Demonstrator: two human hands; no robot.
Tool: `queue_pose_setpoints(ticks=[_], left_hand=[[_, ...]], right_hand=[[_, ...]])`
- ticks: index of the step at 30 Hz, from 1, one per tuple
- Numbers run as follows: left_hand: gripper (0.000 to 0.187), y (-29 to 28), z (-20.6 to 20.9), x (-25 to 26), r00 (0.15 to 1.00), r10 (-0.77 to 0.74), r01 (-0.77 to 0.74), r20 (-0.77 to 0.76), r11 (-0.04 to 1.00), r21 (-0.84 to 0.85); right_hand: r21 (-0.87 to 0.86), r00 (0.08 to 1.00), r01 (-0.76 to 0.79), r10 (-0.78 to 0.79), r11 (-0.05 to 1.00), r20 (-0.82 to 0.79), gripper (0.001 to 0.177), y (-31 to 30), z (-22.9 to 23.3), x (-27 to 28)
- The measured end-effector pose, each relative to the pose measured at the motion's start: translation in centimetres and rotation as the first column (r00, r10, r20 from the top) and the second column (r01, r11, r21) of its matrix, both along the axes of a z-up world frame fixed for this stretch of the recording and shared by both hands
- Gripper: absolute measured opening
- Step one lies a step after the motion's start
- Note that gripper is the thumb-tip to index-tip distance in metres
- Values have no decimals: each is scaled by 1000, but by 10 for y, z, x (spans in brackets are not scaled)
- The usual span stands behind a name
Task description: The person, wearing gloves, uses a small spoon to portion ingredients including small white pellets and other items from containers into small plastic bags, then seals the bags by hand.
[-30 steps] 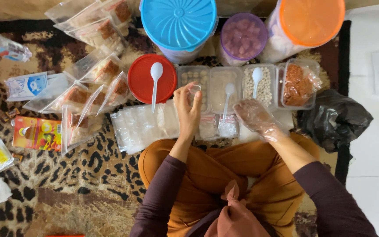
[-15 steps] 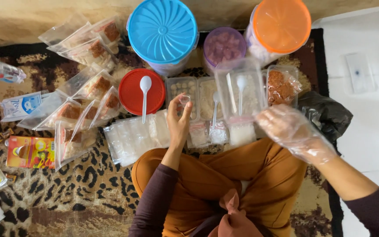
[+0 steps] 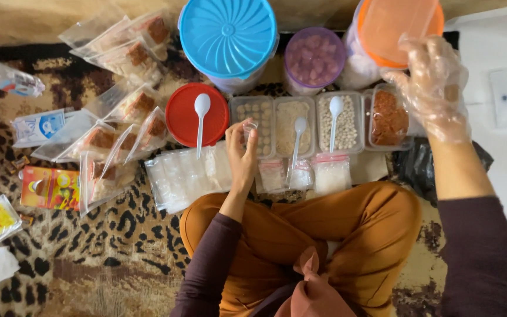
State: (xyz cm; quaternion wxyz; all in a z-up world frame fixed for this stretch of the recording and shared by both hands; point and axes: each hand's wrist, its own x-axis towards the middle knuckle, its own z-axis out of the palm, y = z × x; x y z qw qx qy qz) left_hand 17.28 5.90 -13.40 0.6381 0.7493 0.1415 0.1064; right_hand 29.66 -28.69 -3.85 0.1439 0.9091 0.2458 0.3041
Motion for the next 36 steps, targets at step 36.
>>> queue_pose_setpoints(ticks=[36], left_hand=[[52,-5,-14,1,980,-136,142,145,989,-33]], right_hand=[[900,829,294,383,321,-407,13,98,-180,-84]])
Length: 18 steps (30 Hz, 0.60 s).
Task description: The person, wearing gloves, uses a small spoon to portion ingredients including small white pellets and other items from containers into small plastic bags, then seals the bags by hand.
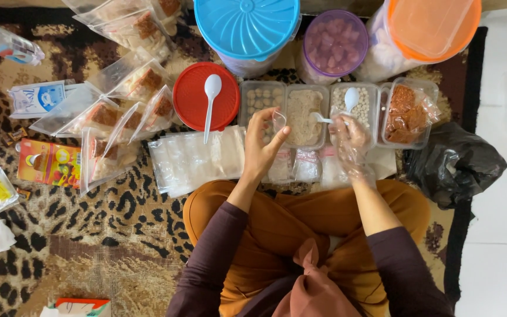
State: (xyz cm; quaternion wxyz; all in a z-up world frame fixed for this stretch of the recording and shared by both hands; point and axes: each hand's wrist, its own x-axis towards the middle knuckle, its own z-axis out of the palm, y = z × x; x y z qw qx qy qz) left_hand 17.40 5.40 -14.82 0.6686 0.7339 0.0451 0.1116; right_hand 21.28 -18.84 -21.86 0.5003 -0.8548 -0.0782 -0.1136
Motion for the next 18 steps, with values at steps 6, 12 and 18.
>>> queue_pose_setpoints(ticks=[6,12,18], left_hand=[[56,-1,4,-4,994,-78,69,81,991,111],[62,-4,3,-3,979,-170,144,110,967,208],[62,-8,2,-4,971,-128,-5,201,832,554]], right_hand=[[109,993,-8,22,994,-120,21,16,3,-21],[-18,992,-125,125,992,-7,13,25,60,-33],[-79,973,178,-164,981,162,15,5,48,-45]])
